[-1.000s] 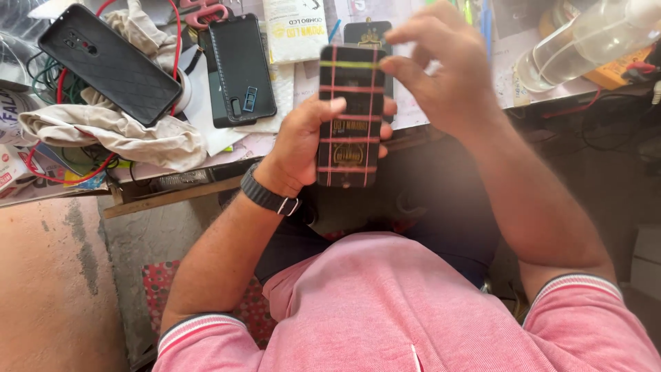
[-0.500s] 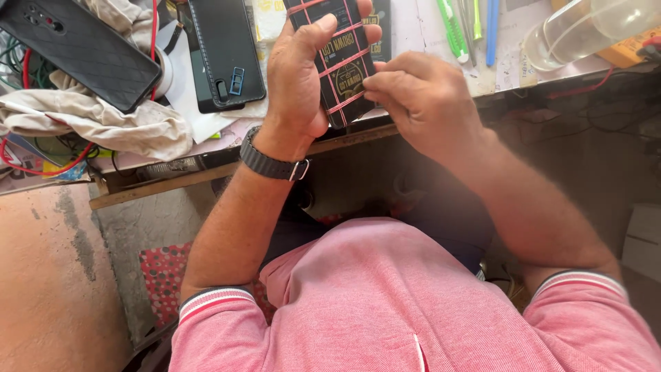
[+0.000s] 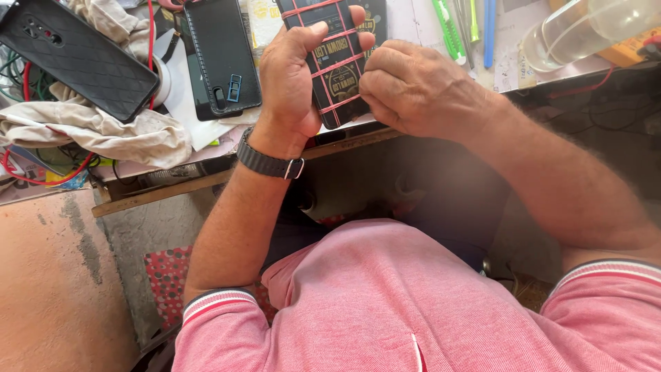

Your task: The person wraps a black phone screen with a pink rubber band, then picks up a blue phone screen and wraps it with an orange rubber band. The person handles the screens by hand and places them on the table after wrapping.

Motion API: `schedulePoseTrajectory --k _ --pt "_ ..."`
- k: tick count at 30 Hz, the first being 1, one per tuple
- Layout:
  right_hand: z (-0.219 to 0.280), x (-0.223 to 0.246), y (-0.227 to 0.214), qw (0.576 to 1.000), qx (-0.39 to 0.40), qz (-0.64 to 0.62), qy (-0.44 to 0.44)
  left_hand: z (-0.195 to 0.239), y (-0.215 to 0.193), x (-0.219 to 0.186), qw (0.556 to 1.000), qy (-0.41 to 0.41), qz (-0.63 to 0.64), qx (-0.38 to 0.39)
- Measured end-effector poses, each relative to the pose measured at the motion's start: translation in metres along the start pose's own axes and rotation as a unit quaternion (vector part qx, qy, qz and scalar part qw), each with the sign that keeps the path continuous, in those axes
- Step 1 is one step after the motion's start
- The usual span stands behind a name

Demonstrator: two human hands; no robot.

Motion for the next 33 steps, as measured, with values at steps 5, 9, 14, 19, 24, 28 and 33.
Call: schedulePoseTrajectory --k 5,9,14,19,24,28,33 --pt "0.0 -0.006 -0.002 1.0 0.028 0.003 0.006 -0.001 0.004 0.001 1.0 0.007 0.016 -0.008" --pt "0.003 -0.007 -0.005 1.0 0.016 0.004 -0.004 -0.001 0.006 -0.001 0.998 -0.002 0.064 -0.008" --pt "0.011 -0.005 0.005 0.999 0.023 -0.014 0.024 -0.008 0.007 -0.003 0.995 0.07 0.067 -0.009" --pt "0.004 0.016 0.019 0.993 -0.073 0.026 0.085 -0.015 0.017 -0.005 0.979 0.198 0.058 -0.01" --pt "0.009 0.01 0.022 0.978 -0.085 0.012 0.191 -0.02 0.018 -0.026 0.979 0.199 0.054 0.0" --pt "0.04 -0.028 0.01 0.963 0.039 0.007 0.268 -0.013 0.008 -0.037 0.986 0.153 0.059 0.025" --pt "0.054 -0.051 -0.002 0.932 0.195 0.035 0.302 -0.005 0.006 -0.038 0.992 0.096 0.058 0.066"
Point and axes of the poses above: each hand's wrist, its own z-axis away from the middle knuckle, its own y-axis out of the palm, x = y × z, the point moved 3 cm from there along -z, towards the middle knuckle, and after that the axes turned 15 degrees about z, right-handed, at the moved point
